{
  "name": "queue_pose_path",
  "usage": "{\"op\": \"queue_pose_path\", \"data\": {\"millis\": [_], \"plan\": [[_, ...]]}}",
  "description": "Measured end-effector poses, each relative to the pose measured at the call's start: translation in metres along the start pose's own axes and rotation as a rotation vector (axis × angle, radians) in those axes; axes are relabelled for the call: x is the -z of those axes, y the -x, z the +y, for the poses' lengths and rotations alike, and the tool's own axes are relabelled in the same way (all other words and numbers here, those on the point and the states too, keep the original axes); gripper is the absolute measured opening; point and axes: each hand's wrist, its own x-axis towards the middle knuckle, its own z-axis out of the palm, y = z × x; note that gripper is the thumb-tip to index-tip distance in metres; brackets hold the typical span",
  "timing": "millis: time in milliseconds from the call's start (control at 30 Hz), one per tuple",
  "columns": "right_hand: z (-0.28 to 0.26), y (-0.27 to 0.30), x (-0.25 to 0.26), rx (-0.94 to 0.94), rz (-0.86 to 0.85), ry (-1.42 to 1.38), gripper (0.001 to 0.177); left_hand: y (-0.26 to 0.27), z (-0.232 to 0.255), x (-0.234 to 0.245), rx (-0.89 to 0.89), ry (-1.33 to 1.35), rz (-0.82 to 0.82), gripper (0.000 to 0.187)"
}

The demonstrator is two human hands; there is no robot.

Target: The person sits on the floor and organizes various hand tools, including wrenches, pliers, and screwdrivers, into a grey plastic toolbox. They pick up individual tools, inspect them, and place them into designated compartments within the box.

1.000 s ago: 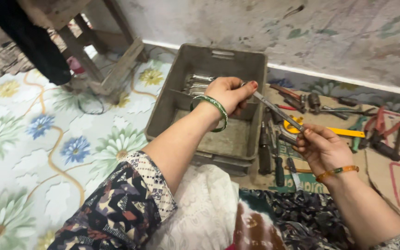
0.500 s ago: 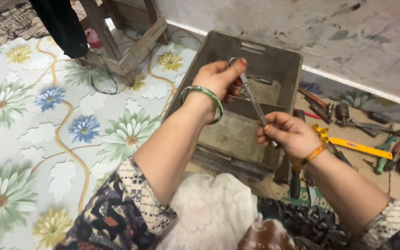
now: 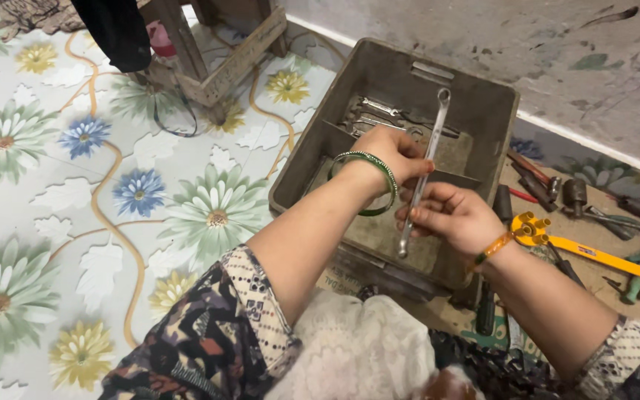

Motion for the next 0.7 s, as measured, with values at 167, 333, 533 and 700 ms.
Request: {"op": "queue_pose_path", "data": {"millis": [167, 333, 533, 700], "plan": [[0.015, -0.026, 0.008, -0.012, 0.131, -0.200, 0.018, -0.010, -0.028, 0.003, 0.176, -0.056, -0.191, 0.047], [0.035, -0.054, 0.008, -0.118, 0.100, -0.076, 0.016, -0.030, -0.060, 0.002, 0.161, -0.192, -0.064, 0.040], [0.064, -0.098, 0.007, -0.235, 0.048, 0.030, 0.019, -0.055, -0.129, -0.002, 0.279, 0.043, 0.021, 0.031], [0.105, -0.106, -0.003, -0.325, 0.027, 0.033, 0.025, -0.072, -0.180, -0.010, 0.280, -0.036, 0.027, 0.030]]}}
